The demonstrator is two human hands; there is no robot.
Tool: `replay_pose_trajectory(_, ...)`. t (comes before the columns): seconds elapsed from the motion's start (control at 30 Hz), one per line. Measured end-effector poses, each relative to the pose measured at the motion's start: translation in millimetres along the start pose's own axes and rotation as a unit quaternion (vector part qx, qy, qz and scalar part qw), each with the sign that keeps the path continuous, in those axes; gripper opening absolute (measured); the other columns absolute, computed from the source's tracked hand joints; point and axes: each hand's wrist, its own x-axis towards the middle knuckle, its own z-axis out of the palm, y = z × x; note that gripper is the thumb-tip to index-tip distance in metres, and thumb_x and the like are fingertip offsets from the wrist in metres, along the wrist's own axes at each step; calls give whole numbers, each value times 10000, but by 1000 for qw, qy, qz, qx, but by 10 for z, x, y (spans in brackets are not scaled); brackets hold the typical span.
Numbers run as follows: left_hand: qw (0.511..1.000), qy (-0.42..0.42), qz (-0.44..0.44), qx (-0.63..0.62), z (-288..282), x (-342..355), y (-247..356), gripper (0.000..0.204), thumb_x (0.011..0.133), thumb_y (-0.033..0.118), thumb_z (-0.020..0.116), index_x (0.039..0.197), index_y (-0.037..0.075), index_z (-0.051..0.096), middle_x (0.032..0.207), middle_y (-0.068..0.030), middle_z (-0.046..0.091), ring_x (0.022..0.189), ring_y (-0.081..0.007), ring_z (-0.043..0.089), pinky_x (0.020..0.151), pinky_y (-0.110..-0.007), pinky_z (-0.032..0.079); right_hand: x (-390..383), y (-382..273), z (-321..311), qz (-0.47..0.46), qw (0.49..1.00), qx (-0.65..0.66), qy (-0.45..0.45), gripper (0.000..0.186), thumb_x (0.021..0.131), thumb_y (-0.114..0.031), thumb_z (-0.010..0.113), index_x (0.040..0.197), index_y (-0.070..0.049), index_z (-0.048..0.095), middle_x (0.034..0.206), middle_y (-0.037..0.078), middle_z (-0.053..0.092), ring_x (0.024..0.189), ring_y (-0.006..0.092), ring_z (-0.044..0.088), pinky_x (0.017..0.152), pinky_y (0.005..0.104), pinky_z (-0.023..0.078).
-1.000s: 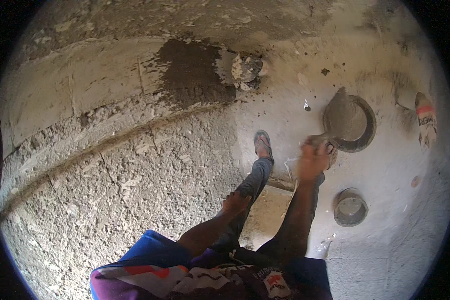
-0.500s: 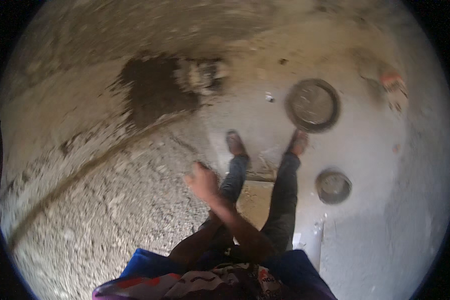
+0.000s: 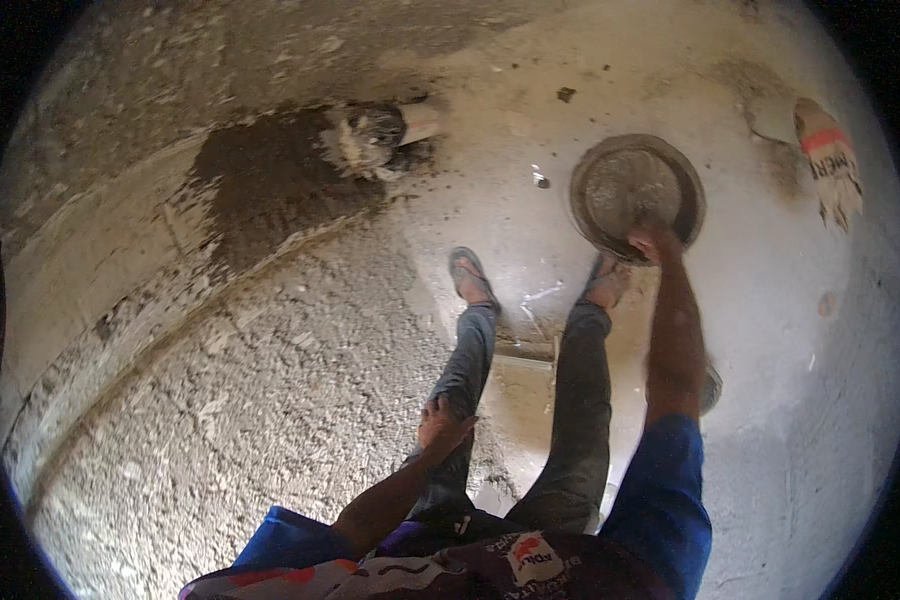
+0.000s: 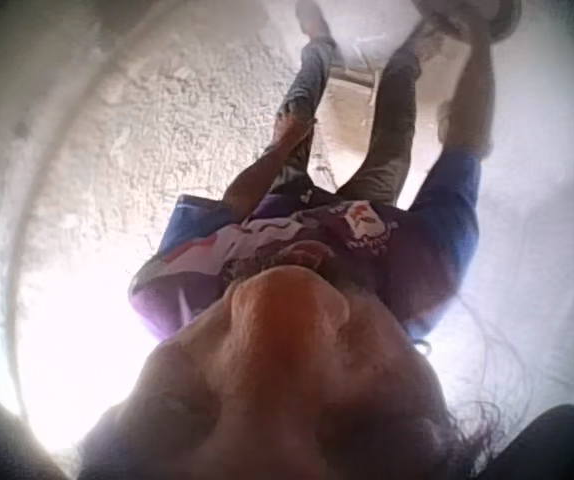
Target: The person applies plaster to a concrete wall using a trowel, scooping material from a bucket and spreading it onto the surface.
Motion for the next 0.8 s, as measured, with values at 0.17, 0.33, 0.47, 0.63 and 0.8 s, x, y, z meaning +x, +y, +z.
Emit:
replay_pose_trajectory(0.17, 996, -53, 1, -65, -15, -154, -110, 940, 626, 591, 636, 1317, 84, 250, 1281, -206, 335, 1183, -405, 322, 885, -529, 366, -915, -39, -141, -21, 962, 266, -66, 144, 619, -144, 608, 642, -54, 498, 493, 46, 470, 394, 170, 465, 369, 294, 371)
replay_pose_trajectory(0.33, 987, -76, 72, -119, 176, -119, -539, 1016, 606, 612, 647, 1334, 48, 216, 1305, -252, 311, 1225, -430, 279, 965, -487, 308, -1915, -597, 164, -100, 872, 478, -28, 172, 682, -148, 612, 774, -47, 508, 568, 29, 474, 426, 146, 469, 392, 270, 395)
replay_pose_trajectory(0.47, 954, -62, 170, -240, 297, -6, -1012, 978, 630, 587, 644, 1298, -22, 269, 1246, -272, 389, 1178, -401, 368, 979, -427, 309, -2931, -1580, 482, -182, 808, 560, 6, 165, 730, -100, 598, 856, -29, 519, 621, 41, 505, 484, 141, 495, 426, 260, 411)
replay_pose_trajectory(0.63, 938, -112, 145, -293, -533, -403, -1202, 848, 695, 535, 608, 1263, -38, 344, 1231, -267, 416, 1162, -356, 407, 980, -374, 319, -3393, -2728, 1617, -321, 794, 400, 325, 169, 773, -117, 575, 917, -30, 564, 727, 35, 556, 579, 121, 518, 491, 271, 438)
replay_pose_trajectory(0.8, 939, -11, 165, -302, -49, -48, -1550, 695, 746, 456, 579, 1217, -24, 405, 1203, -226, 459, 1129, -321, 443, 953, -357, 345, -3568, -4543, 3311, -298, 877, 305, 221, 120, 775, -159, 559, 758, -42, 543, 636, 58, 558, 549, 185, 540, 487, 326, 419)
